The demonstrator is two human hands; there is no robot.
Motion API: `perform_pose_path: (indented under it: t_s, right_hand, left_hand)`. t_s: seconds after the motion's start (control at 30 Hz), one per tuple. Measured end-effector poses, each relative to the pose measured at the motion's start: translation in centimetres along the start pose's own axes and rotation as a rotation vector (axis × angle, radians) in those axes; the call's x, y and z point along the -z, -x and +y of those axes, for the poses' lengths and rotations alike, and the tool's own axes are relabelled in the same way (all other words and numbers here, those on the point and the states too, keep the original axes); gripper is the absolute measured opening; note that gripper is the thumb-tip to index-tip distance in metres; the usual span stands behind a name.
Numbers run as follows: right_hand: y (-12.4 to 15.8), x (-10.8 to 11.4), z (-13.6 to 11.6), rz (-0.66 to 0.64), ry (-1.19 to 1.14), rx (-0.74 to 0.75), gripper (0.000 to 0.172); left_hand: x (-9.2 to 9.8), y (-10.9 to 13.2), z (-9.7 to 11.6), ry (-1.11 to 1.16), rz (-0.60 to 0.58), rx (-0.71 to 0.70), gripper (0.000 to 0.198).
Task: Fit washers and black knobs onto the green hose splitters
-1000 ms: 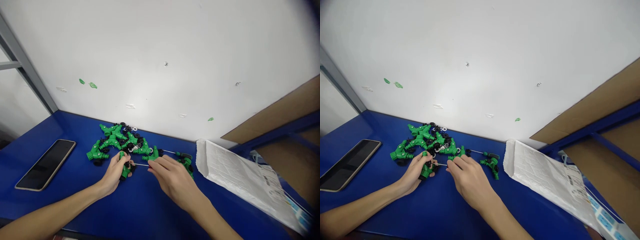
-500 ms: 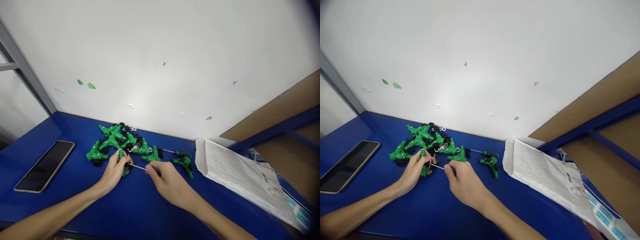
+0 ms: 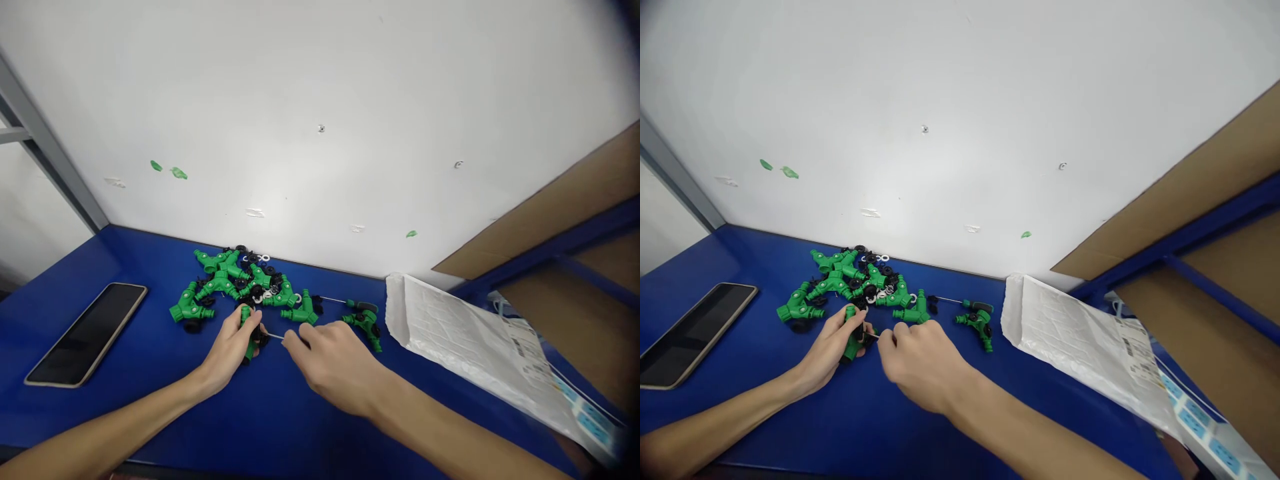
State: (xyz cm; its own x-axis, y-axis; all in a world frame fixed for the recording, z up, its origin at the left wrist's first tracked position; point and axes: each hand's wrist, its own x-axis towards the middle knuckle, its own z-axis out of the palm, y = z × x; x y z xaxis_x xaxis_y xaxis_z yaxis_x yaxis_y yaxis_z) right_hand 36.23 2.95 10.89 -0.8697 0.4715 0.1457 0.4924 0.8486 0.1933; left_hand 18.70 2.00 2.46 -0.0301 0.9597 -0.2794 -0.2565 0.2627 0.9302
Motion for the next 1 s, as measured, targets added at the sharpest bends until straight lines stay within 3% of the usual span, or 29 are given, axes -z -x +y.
perform_pose_path:
  t_s: [0.17, 0.23, 0.3, 0.4, 0.53, 0.63, 0.7, 0.77, 0.9, 1.0]
  right_hand:
    - [-0.6, -0.3, 1.0, -0.134, -0.709, -0.448, 0.04]
    - [-0.8, -0.1, 1.1, -0.151, -0.887, -0.597, 0.033]
    - [-0.9, 0.2, 1.0, -0.121, -0.923, -0.648, 0.013]
    - [-0.6, 0.5, 0.8, -0.006, -0.782, -0.551, 0.004]
    - [0.5, -0.2, 0.3, 0.167, -0.204, -0.14, 0.022]
    - [1.2, -1.0, -0.1, 0.152, 0.112, 0.075, 0.023]
    - [1.3, -1.4, -0.1, 0.071, 0.063, 0.056, 0.022]
    - [1.0, -1.6, 0.0, -0.01, -0.156, -0.067, 0.027]
    - [-0.1, -1.9, 0.4, -0.203, -0.845, -0.489, 0.041]
    - [-0.8, -1.8, 0.7, -0.276, -1.142, -0.748, 0.026]
  left_hand:
    - [0.1, 0.1, -0.1, -0.019, 0.016, -0.042, 0.03]
    - [0.1, 0.0, 0.1, 0.001, 0.025, -0.049, 0.029]
    - [0.0, 0.0, 0.4, 0.023, 0.026, -0.035, 0.029]
    - [-0.2, 0.0, 0.7, 0.069, 0.014, 0.015, 0.03]
    - [-0.3, 0.4, 0.6, 0.128, -0.006, 0.085, 0.029]
    - [-0.3, 0.6, 0.4, 0.116, -0.032, 0.134, 0.028]
    - [-0.3, 0.7, 0.2, 0.081, -0.042, 0.122, 0.027]
    - [-0.2, 0.6, 0.1, 0.043, -0.041, 0.069, 0.027]
    - [0.2, 0.3, -0.1, -0.085, -0.022, -0.049, 0.028]
    - [0.4, -0.1, -0.3, -0.102, -0.004, -0.064, 0.028]
